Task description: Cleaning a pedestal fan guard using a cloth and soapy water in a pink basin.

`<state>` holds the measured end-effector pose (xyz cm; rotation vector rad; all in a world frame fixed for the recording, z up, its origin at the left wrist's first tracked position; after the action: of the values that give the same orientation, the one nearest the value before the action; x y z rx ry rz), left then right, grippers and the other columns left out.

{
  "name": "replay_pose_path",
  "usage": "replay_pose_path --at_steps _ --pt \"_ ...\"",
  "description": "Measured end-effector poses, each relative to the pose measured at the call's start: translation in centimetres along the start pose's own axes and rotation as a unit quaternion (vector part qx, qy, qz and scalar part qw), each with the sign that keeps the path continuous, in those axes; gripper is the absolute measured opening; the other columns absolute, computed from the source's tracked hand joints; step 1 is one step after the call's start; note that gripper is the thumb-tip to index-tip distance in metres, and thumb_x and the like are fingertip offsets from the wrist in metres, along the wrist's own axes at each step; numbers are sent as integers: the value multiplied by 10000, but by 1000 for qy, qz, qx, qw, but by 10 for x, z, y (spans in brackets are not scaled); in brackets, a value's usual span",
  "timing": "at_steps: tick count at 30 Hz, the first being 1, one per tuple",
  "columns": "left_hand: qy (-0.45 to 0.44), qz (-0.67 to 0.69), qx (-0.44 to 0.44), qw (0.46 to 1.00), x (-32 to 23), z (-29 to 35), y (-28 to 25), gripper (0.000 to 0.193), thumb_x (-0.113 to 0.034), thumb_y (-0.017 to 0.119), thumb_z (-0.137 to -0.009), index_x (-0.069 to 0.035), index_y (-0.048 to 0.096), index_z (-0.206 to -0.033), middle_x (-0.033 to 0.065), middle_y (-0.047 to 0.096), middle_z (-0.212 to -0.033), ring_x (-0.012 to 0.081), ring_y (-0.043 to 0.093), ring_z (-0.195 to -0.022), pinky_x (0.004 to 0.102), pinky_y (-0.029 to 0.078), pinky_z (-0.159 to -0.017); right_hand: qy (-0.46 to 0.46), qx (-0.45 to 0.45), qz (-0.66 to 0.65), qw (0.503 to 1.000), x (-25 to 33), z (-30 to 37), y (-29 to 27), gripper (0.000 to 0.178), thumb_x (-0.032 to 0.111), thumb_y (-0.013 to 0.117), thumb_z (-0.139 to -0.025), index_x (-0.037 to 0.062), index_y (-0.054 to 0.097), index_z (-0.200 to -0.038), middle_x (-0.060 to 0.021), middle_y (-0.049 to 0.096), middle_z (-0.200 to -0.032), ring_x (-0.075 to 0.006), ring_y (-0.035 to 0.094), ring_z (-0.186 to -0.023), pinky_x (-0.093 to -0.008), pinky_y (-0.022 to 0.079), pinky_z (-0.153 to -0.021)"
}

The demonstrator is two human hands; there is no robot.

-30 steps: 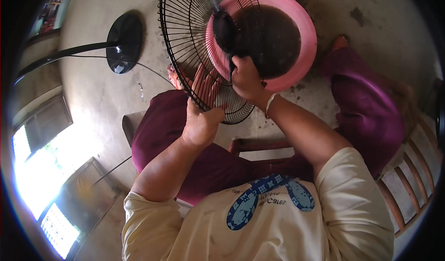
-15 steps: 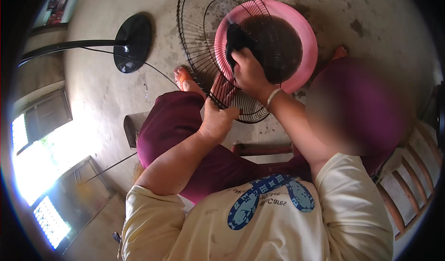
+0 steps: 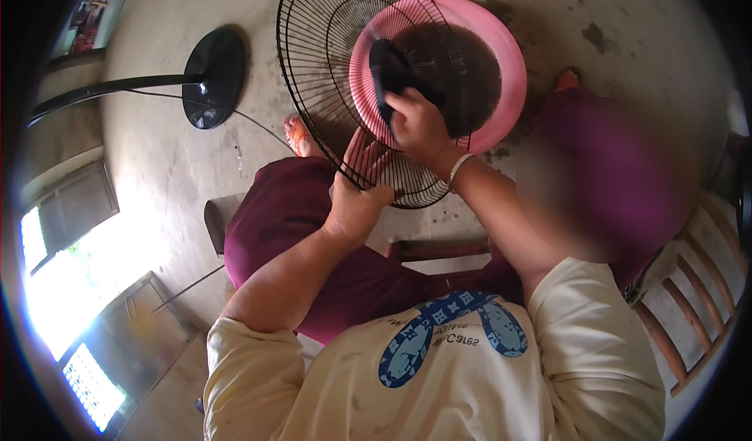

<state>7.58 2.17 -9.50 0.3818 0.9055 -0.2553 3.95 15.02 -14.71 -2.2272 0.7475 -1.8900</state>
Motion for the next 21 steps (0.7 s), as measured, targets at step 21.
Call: replay_pose_path --at_steps 21 --pt "-57 49 217 973 -38 -5 12 828 -390 693 -784 -10 280 -1393 120 372 -1367 219 361 -1265 393 417 -954 128 -37 23 991 -112 28 -13 297 132 545 -730 43 686 -976 -259 622 -908 -393 609 -854 -421 491 -813"
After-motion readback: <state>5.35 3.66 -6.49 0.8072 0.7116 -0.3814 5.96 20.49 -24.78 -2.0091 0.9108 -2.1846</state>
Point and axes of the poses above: each hand's wrist, its own z-axis away from the middle knuckle, its own y-axis out of the palm, x = y × z, the point moved 6 cm from there along -z, towards the middle knuckle
